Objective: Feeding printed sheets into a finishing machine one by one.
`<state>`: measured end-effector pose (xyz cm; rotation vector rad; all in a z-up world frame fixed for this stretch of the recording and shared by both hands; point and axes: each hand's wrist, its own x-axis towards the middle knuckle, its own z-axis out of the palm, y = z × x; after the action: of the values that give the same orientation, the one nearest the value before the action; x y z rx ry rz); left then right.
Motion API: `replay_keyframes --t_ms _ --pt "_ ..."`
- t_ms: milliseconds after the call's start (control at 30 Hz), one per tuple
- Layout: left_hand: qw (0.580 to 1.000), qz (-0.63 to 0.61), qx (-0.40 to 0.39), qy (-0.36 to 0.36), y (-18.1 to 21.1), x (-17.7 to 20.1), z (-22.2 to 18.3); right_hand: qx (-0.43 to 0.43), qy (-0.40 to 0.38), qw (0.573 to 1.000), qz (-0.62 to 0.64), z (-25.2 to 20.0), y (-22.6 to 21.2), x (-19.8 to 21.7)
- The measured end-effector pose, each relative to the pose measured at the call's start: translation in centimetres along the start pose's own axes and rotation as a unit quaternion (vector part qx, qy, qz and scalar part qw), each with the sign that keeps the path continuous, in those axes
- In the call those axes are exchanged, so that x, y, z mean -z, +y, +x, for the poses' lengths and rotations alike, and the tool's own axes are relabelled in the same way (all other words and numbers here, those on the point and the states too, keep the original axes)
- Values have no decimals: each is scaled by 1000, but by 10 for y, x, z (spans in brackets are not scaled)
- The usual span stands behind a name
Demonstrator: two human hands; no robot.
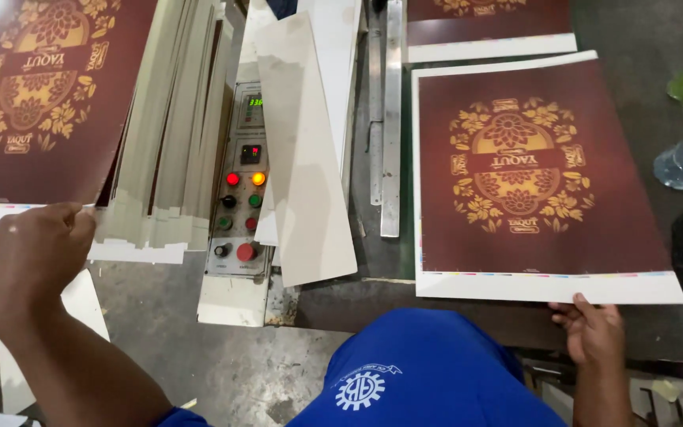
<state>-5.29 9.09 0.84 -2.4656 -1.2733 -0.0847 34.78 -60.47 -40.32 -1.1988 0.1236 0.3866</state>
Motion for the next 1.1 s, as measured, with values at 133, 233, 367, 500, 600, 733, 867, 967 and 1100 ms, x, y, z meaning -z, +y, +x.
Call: replay_keyframes --t_ms 133,233,367,500,600,733,867,967,1100 --pt "991 90 -31 98 -9 -18 -4 7 -2 1000 -4 12 -6 -34" --pt "979 99 10 179 0 -7 -12 0 -11 1000 -27 39 -12 -64" --pt "965 45 31 257 4 -1 -14 -3 -42 998 -39 86 -19 -102" --pt "954 -7 -1 299 18 15 -21 -47 -60 997 -14 120 -26 -115" --pt "951 -108 -33 289 54 49 -28 -69 -26 995 -61 104 -35 -128" --pt "886 -368 -123 254 125 32 -56 -80 8 992 -101 70 -27 -167" --pt "829 -440 -220 268 239 25 -77 -58 -169 966 -186 11 -40 -249" --pt "804 -466 -250 273 316 32 -91 -41 -327 916 -229 -37 -66 -307" --pt "784 -493 -273 261 382 36 -108 68 -495 814 -296 -56 -56 -318"
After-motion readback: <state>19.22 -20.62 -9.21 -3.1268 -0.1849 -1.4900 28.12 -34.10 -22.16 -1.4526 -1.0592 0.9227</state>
